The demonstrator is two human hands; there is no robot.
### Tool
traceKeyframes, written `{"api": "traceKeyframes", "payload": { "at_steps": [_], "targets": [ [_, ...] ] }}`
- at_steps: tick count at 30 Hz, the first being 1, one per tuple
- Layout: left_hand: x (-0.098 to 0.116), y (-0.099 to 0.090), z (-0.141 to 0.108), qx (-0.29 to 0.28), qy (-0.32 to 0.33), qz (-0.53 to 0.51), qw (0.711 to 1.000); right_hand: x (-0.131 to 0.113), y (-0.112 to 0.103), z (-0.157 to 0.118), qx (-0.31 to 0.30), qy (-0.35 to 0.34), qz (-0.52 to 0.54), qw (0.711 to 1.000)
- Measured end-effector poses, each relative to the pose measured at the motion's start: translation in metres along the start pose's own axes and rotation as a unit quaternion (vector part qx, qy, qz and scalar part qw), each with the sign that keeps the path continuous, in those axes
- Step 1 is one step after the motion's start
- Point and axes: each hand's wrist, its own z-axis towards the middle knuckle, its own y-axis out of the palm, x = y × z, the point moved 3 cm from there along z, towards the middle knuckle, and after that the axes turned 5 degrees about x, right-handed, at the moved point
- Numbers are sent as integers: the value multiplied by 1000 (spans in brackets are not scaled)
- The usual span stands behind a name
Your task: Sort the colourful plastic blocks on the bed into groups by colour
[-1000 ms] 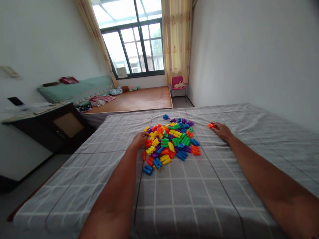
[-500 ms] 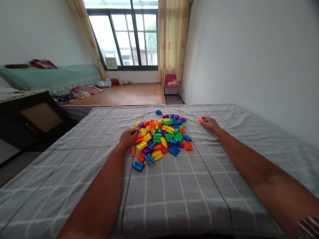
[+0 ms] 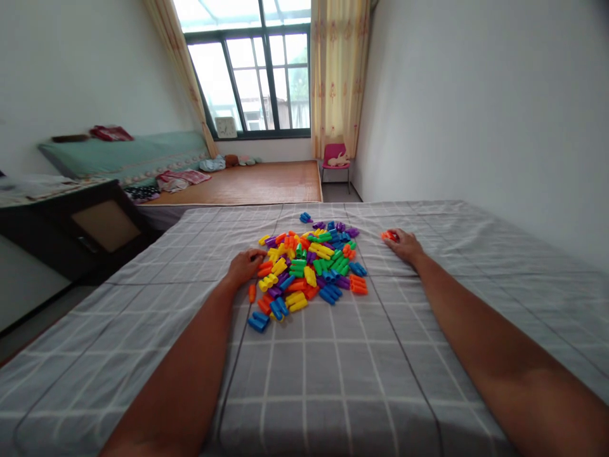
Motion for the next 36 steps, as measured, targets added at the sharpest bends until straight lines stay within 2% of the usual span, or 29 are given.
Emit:
{"api": "traceKeyframes", "payload": {
  "at_steps": [3,5,6,7,9,12,14,16,19,21,23,25,26,29,32,34,36],
  "targets": [
    [0,0,0,3,4,0,1000,-14,-11,-1,65,-42,7,997],
    [0,-1,0,3,8,1,1000,-34,-23,-4,117,-82,26,989],
    [1,-1,0,2,8,4,1000,-47,-27,-7,118,-101,49,987],
    [1,-1,1,-1,7,7,1000,-62,-29,-10,96,-122,80,985],
    [1,-1,0,-5,4,11,1000,-95,-27,-22,1,-182,154,971],
    [3,-2,-1,-4,1,8,1000,-138,-18,-47,-129,-292,212,924],
    [4,-3,-2,-1,-1,6,1000,-152,-13,-58,-170,-332,221,901],
    [5,-3,-2,-2,-2,9,1000,-153,-11,-59,-183,-328,229,898],
    [8,-5,-3,-5,3,16,1000,-135,-19,-44,-140,-258,219,931],
    [8,-6,-2,-7,2,19,1000,-111,-31,-27,-58,-183,178,965],
    [7,-6,-1,-10,-5,22,1000,-81,-46,-14,57,-108,107,987],
    [6,-5,-1,-11,-5,25,1000,-49,-57,-7,145,-50,27,988],
    [5,-5,0,-11,-2,25,1000,-34,-59,-5,162,-30,-3,986],
    [4,-5,1,-10,3,22,1000,1,-54,-2,132,10,-14,991],
    [2,-4,2,-6,3,14,1000,22,-49,4,90,55,109,988],
    [0,-4,2,-6,7,10,1000,32,-50,7,89,96,189,973],
    [-2,-3,3,-6,11,9,1000,39,-52,8,93,117,216,965]
  ]
}}
